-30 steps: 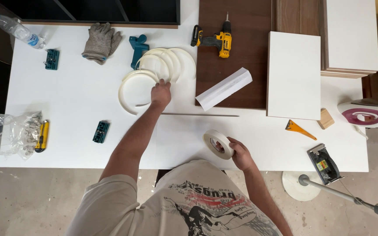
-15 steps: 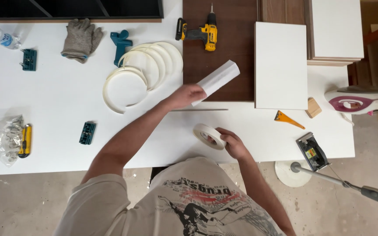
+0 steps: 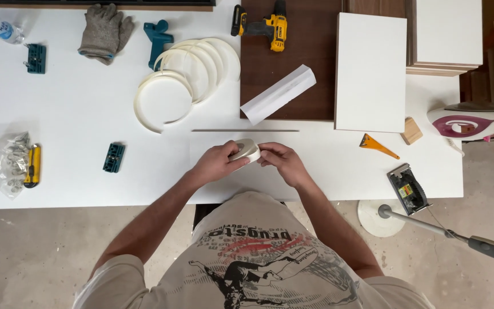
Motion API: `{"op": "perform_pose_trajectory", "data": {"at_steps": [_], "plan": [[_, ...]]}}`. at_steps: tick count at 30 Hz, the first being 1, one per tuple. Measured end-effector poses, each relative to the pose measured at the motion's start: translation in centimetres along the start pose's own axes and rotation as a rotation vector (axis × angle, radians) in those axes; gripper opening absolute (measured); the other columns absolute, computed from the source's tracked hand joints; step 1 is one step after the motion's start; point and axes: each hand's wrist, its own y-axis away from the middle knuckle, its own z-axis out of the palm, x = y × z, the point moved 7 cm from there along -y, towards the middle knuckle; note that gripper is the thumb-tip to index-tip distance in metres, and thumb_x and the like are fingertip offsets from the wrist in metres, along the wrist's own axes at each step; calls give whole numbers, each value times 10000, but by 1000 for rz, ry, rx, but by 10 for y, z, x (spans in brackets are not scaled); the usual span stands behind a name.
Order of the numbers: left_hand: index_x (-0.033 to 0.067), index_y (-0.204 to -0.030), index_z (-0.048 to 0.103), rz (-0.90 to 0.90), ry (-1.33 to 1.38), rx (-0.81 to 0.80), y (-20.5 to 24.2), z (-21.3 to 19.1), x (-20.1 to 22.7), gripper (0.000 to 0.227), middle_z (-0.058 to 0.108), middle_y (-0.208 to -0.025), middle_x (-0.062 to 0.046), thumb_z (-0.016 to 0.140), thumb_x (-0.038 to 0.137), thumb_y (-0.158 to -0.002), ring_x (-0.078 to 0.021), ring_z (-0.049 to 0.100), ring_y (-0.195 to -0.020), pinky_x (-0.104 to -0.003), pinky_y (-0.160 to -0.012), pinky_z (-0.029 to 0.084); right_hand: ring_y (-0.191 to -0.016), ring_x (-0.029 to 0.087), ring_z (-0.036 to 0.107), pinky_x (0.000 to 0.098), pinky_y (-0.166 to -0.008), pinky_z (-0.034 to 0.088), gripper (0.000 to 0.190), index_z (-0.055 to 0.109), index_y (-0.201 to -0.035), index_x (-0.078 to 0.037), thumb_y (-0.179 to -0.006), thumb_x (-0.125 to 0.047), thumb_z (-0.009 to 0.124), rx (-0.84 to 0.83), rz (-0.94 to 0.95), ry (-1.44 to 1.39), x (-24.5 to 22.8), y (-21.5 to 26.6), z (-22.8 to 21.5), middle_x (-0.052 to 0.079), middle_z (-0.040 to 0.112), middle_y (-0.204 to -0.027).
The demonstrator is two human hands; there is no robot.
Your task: Applying heat-activated edge banding to a melamine board using an iron and manual pressure.
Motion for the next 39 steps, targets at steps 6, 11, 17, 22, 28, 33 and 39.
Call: {"op": "perform_pose_trajectory", "data": {"at_steps": [6,11,17,22,28,33,39], "plan": [[83,-1113,564,-12,-174,-110,14,-5,2,497,746,-977,-199,598,562,-986,-381,729,-973,-478,-840,572,-802,249,742,381,-766,667,256,611,-1176,21,-944,-34,703,-39,76,-462,49,-16,5,90,540,-925],[124,-1446,484,-110,-155,-257,28,-35,-3,580,669,-1296,-288,623,453,-990,-441,665,-1187,-506,-983,552,-782,171,702,282,-749,646,193,749,-1049,29,-879,-39,808,294,6,-144,43,-11,-28,153,685,-877],[179,-1466,568,-353,-151,-387,29,-77,-69,568,746,-1114,-193,613,467,-979,-270,764,-846,-401,-820,592,-717,171,725,308,-742,677,194,727,-1099,33,-914,-25,737,615,40,-73,81,-27,-115,161,713,-839],[170,-1455,609,-471,-265,-440,7,-86,-135,559,726,-1264,-222,572,481,-992,-261,797,-838,-386,-830,601,-616,134,666,287,-594,595,189,728,-1077,15,-897,-40,743,753,68,105,106,-33,-149,132,706,-807],[181,-1319,733,-460,-555,-403,-53,-63,-208,477,659,-1332,-274,621,448,-940,-414,702,-1137,-516,-871,598,-559,121,640,269,-527,541,182,737,-1064,-22,-893,-85,752,795,84,199,117,-39,-149,102,717,-783],[137,-1290,739,-476,-463,-328,-82,-45,-234,424,662,-1278,-312,639,247,-893,-423,732,-1015,-548,-752,629,-577,134,636,275,-543,533,187,729,-1071,-25,-895,-89,746,843,91,195,121,-38,-152,103,711,-824],[52,-1141,787,-491,-594,-319,-96,-50,-218,360,741,-1147,-232,692,184,-820,-423,704,-1077,-599,-880,566,-577,123,628,264,-540,537,193,720,-1083,-44,-906,-120,734,847,97,172,132,-45,-158,78,708,-834]]}}
